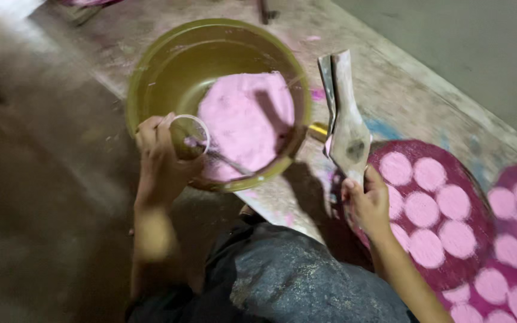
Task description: The person scoops pink paste from a large bowl into a handheld press tool, then squeezes the tool to extrude round pink paste discs onto round magenta mats arranged on the worktable. They occasionally use a small ring mold and a thin stick to shape or clear the paste, repeating the fill-and-press cycle for many discs.
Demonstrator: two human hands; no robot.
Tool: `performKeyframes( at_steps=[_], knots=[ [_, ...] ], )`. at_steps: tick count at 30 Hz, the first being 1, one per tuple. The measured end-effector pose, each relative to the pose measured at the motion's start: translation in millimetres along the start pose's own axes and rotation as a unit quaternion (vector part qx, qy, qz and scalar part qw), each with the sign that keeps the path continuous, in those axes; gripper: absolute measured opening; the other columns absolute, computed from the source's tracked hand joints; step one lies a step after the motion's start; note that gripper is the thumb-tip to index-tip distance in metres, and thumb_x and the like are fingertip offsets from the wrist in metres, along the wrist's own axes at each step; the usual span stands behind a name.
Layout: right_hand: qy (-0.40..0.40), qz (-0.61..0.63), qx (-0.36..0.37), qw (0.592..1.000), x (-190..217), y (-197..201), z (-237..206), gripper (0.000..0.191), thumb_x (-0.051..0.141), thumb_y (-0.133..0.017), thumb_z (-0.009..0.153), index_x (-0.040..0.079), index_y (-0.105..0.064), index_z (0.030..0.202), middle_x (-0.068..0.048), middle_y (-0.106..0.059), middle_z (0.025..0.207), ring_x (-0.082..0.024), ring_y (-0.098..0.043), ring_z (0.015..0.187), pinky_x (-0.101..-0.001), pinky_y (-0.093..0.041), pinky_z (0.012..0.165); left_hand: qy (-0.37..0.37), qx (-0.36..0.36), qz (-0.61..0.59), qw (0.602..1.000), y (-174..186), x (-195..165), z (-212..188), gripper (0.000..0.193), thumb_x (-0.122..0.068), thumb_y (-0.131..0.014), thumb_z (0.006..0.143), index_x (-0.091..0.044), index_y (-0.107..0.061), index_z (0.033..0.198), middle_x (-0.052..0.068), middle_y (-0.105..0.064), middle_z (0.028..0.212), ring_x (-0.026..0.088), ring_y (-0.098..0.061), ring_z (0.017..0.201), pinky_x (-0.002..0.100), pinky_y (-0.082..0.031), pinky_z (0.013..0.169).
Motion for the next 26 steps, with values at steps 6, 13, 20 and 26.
performKeyframes(
  at_steps=[6,13,20,26],
  knots=[
    [0.027,-0.147,0.07,0.986,25.5,-98.8,60.1,0.026,0.017,-0.069,0.099,0.0,-0.058,0.116,-0.002,-0.063,0.083,-0.011,-0.059,0.067,-0.0286,-0.05,0.058,0.001,0.016,0.035,0.999,-0.9,64.2,17.4,0.095,-0.03,-0.086,0.074,0.009,-0.044,0.15,0.026,-0.05,0.14,0.041,-0.046,0.128,0.047,-0.044,0.109],
    [0.162,-0.503,0.028,0.848,33.3,-172.8,97.1,0.054,0.039,-0.081,0.089,-0.006,-0.057,0.109,-0.027,-0.068,0.081,-0.047,-0.067,0.073,-0.0506,-0.052,0.062,0.02,0.319,0.268,0.909,-87.8,110.5,58.4,0.089,-0.055,-0.083,0.076,0.001,-0.052,0.138,0.02,-0.057,0.135,0.036,-0.048,0.13,0.046,-0.037,0.109],
    [-0.044,-0.163,0.115,0.979,-20.3,-187.7,125.5,0.032,0.032,-0.063,0.101,0.002,-0.058,0.111,-0.007,-0.059,0.072,-0.018,-0.057,0.058,-0.0328,-0.046,0.05,-0.085,0.385,0.381,0.836,-162.8,157.3,72.0,0.055,-0.032,-0.077,0.081,-0.009,-0.066,0.13,0.013,-0.065,0.132,0.03,-0.055,0.129,0.042,-0.04,0.104],
    [-0.253,0.189,0.194,0.929,-64.0,-258.9,106.5,0.029,0.034,-0.054,0.108,0.005,-0.054,0.105,-0.003,-0.057,0.074,-0.011,-0.052,0.055,-0.0232,-0.042,0.045,-0.123,0.252,0.154,0.947,-133.2,168.5,70.2,0.055,-0.023,-0.074,0.083,-0.005,-0.062,0.133,0.017,-0.066,0.132,0.034,-0.057,0.128,0.047,-0.041,0.109]
  ],
)
Point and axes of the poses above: each hand's wrist, its own z-axis towards the middle knuckle, its own y-axis out of the back of the hand, x = y × z, the point moved 8 cm from there along z, towards the middle knuckle
